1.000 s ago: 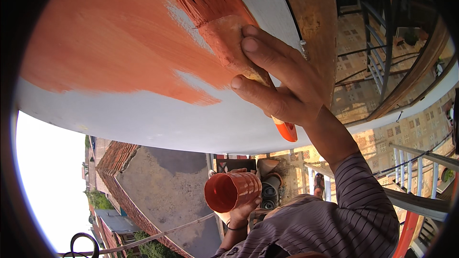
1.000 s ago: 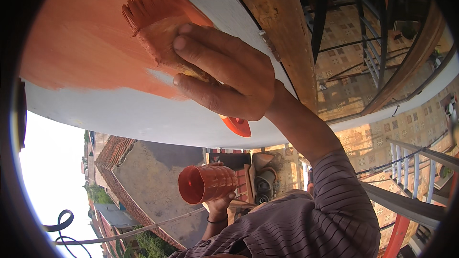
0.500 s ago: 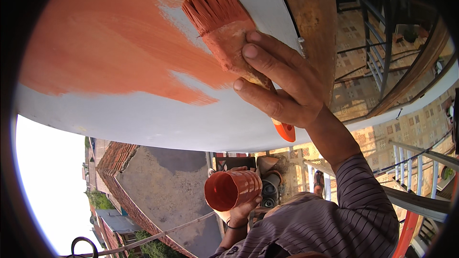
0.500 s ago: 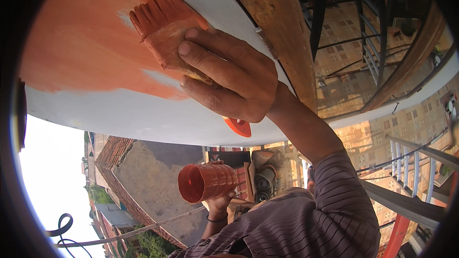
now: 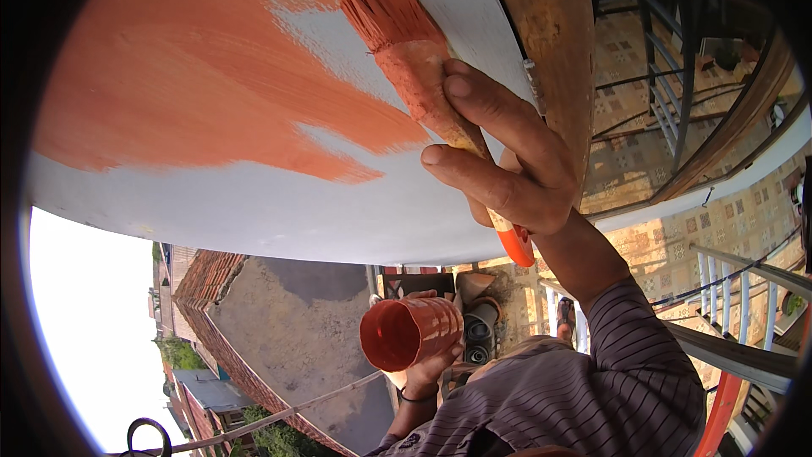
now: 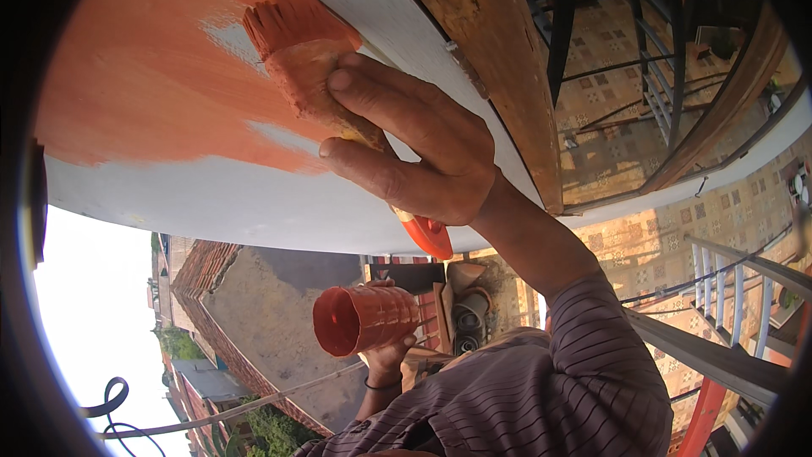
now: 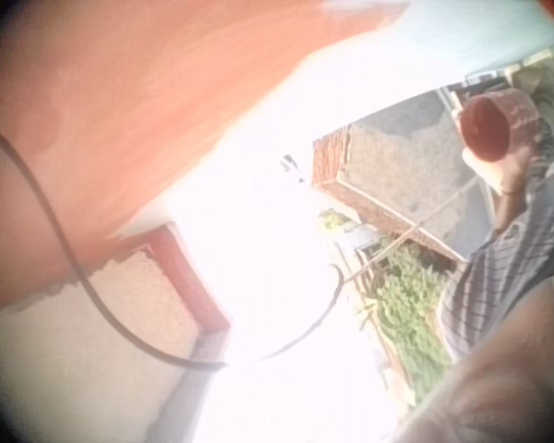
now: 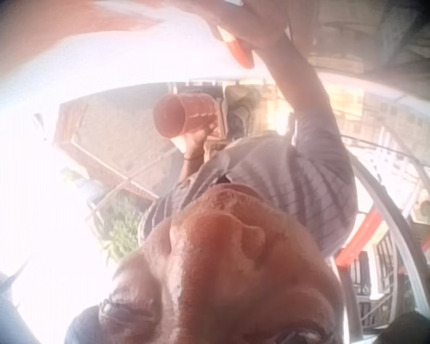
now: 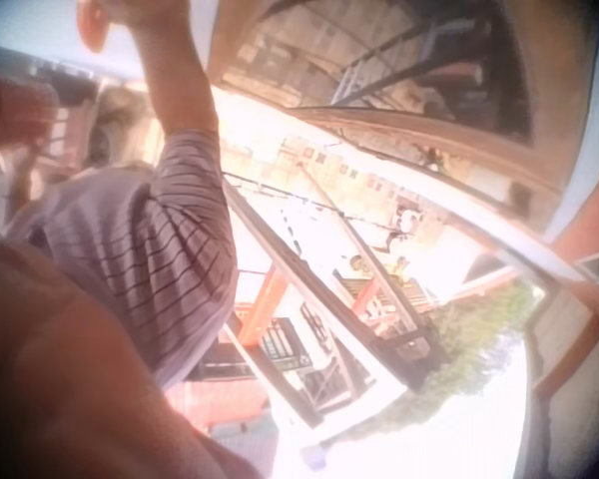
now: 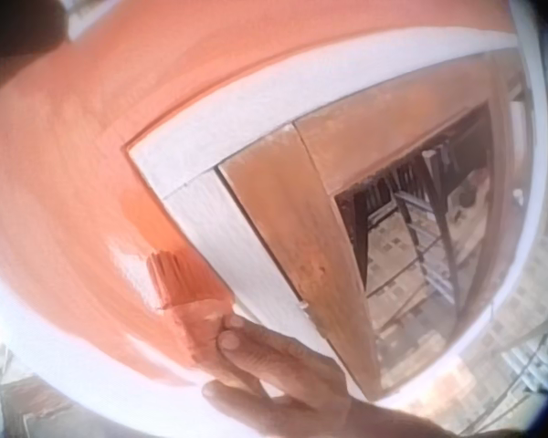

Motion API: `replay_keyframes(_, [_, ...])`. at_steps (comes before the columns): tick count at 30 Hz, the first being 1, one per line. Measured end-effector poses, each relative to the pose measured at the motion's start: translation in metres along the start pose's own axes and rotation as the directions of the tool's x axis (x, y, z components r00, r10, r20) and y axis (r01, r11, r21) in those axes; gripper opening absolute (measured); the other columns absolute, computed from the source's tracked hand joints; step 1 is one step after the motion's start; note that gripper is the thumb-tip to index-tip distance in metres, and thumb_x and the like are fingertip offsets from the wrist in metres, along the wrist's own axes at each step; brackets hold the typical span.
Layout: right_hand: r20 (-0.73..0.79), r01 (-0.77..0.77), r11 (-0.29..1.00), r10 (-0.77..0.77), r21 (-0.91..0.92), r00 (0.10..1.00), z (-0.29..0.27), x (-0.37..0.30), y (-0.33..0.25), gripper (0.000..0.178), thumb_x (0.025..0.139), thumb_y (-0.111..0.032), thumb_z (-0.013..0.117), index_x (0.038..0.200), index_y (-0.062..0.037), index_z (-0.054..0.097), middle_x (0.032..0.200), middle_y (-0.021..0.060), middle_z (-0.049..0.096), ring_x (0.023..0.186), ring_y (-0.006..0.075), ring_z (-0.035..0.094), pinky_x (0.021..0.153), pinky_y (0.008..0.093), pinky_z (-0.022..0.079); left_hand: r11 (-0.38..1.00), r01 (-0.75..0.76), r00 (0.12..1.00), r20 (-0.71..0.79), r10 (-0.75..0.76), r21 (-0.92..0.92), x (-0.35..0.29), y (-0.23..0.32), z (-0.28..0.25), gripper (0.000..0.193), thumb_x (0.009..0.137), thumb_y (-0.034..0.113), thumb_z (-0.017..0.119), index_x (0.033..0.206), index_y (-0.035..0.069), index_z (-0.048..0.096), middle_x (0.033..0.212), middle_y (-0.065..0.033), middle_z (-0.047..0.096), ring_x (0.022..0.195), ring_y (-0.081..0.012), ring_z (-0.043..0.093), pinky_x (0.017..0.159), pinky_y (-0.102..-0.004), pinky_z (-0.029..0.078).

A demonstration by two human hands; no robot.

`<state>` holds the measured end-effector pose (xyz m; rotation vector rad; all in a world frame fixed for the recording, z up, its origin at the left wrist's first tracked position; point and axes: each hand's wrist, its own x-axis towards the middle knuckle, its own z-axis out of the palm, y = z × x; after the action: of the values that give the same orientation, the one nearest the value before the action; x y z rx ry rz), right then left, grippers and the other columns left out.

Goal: The person paints a white wall with orange paint using a brush and a small container. They repeatedly dip the brush into the container and apply paint in broad strokes across the wall surface.

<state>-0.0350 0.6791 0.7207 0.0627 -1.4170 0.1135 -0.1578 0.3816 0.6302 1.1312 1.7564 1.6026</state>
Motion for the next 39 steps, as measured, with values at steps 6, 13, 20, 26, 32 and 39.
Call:
replay_keyframes(6, [-0.016,-0.029,1.000,0.029,0.001,0.999,0.001,-0.004,-0.004,0.028,0.088,-0.005,0.086,0.115,-0.0024,0.080,0.145,0.0311,0.062,0.139,0.0470,0.063,0.116,0.0535,0.059,1.000,-0.017,1.000,0.010,0.017,0.013,0.001,-0.001,-0.001,0.104,0.067,0.052,0.105,0.145,0.004,0.059,0.139,-0.0126,0.063,0.133,-0.0300,0.062,0.117,-0.0490,0.048])
replay_keyframes(13, [-0.021,-0.059,0.998,0.058,-0.013,0.998,0.001,-0.007,-0.008,0.033,0.087,-0.004,0.088,0.118,-0.0040,0.079,0.145,0.0297,0.062,0.140,0.0455,0.064,0.116,0.0516,0.059,1.000,0.010,1.000,-0.002,-0.010,0.020,-0.002,-0.001,-0.001,0.105,0.065,0.058,0.105,0.143,0.003,0.060,0.138,-0.0129,0.064,0.131,-0.0298,0.063,0.116,-0.0489,0.049])
replay_keyframes(20, [-0.022,-0.087,0.996,0.087,-0.013,0.996,-0.001,-0.013,-0.012,0.032,0.088,-0.004,0.087,0.118,-0.0042,0.079,0.144,0.0289,0.063,0.140,0.0444,0.064,0.116,0.0517,0.060,0.999,-0.033,0.998,0.053,0.031,0.034,0.002,-0.001,-0.004,0.102,0.067,0.043,0.102,0.148,0.003,0.055,0.139,-0.0116,0.062,0.128,-0.0262,0.063,0.112,-0.0443,0.052])
replay_keyframes(26, [-0.025,-0.084,0.996,0.083,-0.018,0.996,-0.001,-0.017,-0.012,0.031,0.088,-0.004,0.087,0.118,-0.0036,0.079,0.144,0.0298,0.063,0.138,0.0447,0.065,0.115,0.0518,0.061,0.999,0.002,1.000,-0.017,-0.001,0.040,0.000,0.004,0.002,0.108,0.064,0.063,0.104,0.142,0.002,0.060,0.135,-0.0133,0.065,0.127,-0.0293,0.065,0.113,-0.0474,0.051])
replay_keyframes(32, [-0.121,-0.066,0.995,0.056,-0.078,0.991,0.002,-0.020,-0.012,0.030,0.080,-0.010,0.093,0.108,-0.0053,0.084,0.127,0.0288,0.074,0.118,0.0406,0.077,0.099,0.0447,0.068,0.999,0.037,0.999,-0.015,-0.037,0.029,-0.002,0.007,0.003,0.107,0.065,0.062,0.104,0.142,0.002,0.060,0.136,-0.0138,0.065,0.129,-0.0297,0.064,0.113,-0.0477,0.050])
replay_keyframes(39, [-0.088,-0.118,0.990,0.111,-0.078,0.990,0.000,-0.027,-0.016,0.030,0.081,-0.009,0.092,0.109,-0.0057,0.084,0.127,0.0276,0.074,0.120,0.0400,0.076,0.100,0.0453,0.067,0.999,0.011,1.000,0.006,-0.011,0.044,-0.002,0.003,0.002,0.106,0.065,0.062,0.104,0.142,0.003,0.060,0.136,-0.0137,0.064,0.129,-0.0298,0.064,0.113,-0.0478,0.050])
